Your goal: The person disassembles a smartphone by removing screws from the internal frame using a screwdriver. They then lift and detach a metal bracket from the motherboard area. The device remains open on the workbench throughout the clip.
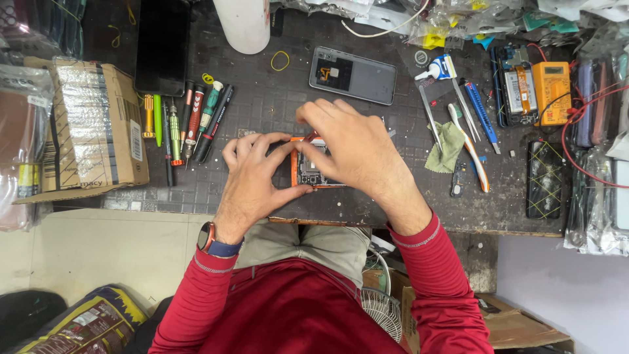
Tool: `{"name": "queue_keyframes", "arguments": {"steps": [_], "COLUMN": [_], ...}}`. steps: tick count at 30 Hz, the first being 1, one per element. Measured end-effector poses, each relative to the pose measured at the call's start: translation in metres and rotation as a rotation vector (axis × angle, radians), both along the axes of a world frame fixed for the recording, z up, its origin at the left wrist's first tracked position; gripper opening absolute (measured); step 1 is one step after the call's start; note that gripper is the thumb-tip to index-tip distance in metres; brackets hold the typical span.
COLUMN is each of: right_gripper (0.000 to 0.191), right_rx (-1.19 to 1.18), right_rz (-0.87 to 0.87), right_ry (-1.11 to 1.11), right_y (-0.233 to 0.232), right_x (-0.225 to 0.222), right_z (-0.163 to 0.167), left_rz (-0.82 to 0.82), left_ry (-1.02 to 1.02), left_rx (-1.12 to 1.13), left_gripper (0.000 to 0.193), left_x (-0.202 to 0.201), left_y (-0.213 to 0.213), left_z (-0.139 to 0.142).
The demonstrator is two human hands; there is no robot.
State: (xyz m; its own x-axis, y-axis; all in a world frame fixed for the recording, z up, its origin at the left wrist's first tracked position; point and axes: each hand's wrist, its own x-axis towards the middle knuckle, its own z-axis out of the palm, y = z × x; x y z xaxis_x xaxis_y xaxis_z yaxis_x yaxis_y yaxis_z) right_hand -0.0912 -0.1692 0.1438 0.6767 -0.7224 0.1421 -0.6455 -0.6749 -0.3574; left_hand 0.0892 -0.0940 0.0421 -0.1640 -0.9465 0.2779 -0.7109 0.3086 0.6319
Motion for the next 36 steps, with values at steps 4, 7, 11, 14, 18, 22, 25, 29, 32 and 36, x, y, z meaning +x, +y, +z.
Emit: {"name": "queue_keyframes", "arguments": {"steps": [4, 7, 11, 14, 18, 22, 25, 29, 32, 36], "right_gripper": [0.017, 0.021, 0.031, 0.017, 0.019, 0.025, 0.020, 0.022, 0.029, 0.037], "right_rx": [0.038, 0.060, 0.014, 0.024, 0.088, 0.046, 0.015, 0.035, 0.127, 0.036], "right_rz": [-0.014, 0.028, 0.038, -0.096, 0.051, 0.046, -0.005, 0.064, 0.041, -0.010], "right_ry": [0.027, -0.020, -0.087, 0.089, -0.024, -0.061, 0.012, -0.030, -0.065, -0.014], "right_y": [-0.0021, -0.0023, -0.0005, -0.0021, -0.0038, 0.0009, -0.0033, -0.0059, -0.0038, -0.0024], "right_x": [-0.0017, -0.0051, -0.0030, 0.0008, -0.0043, -0.0045, -0.0020, -0.0063, -0.0078, -0.0046], "right_z": [-0.0009, 0.0023, 0.0024, 0.0004, 0.0031, 0.0030, 0.0006, 0.0008, 0.0012, 0.0002], "left_rz": [-0.001, -0.001, 0.000, 0.000, -0.002, -0.002, 0.003, -0.001, 0.003, -0.002], "left_ry": [0.004, 0.001, -0.005, 0.002, -0.003, -0.009, -0.010, -0.002, -0.003, 0.007], "left_rx": [0.008, 0.005, 0.007, -0.002, -0.004, 0.008, -0.004, -0.011, -0.007, 0.006], "left_gripper": [0.077, 0.077, 0.076, 0.075, 0.077, 0.076, 0.076, 0.076, 0.076, 0.076], "left_x": [-0.0008, 0.0001, 0.0003, 0.0006, 0.0001, -0.0006, 0.0000, -0.0003, 0.0003, -0.0002], "left_y": [0.0007, 0.0007, 0.0012, 0.0015, 0.0008, 0.0016, 0.0019, 0.0019, 0.0026, 0.0024], "left_z": [0.0021, 0.0035, 0.0038, 0.0039, 0.0041, 0.0038, 0.0039, 0.0039, 0.0042, 0.0051]}}
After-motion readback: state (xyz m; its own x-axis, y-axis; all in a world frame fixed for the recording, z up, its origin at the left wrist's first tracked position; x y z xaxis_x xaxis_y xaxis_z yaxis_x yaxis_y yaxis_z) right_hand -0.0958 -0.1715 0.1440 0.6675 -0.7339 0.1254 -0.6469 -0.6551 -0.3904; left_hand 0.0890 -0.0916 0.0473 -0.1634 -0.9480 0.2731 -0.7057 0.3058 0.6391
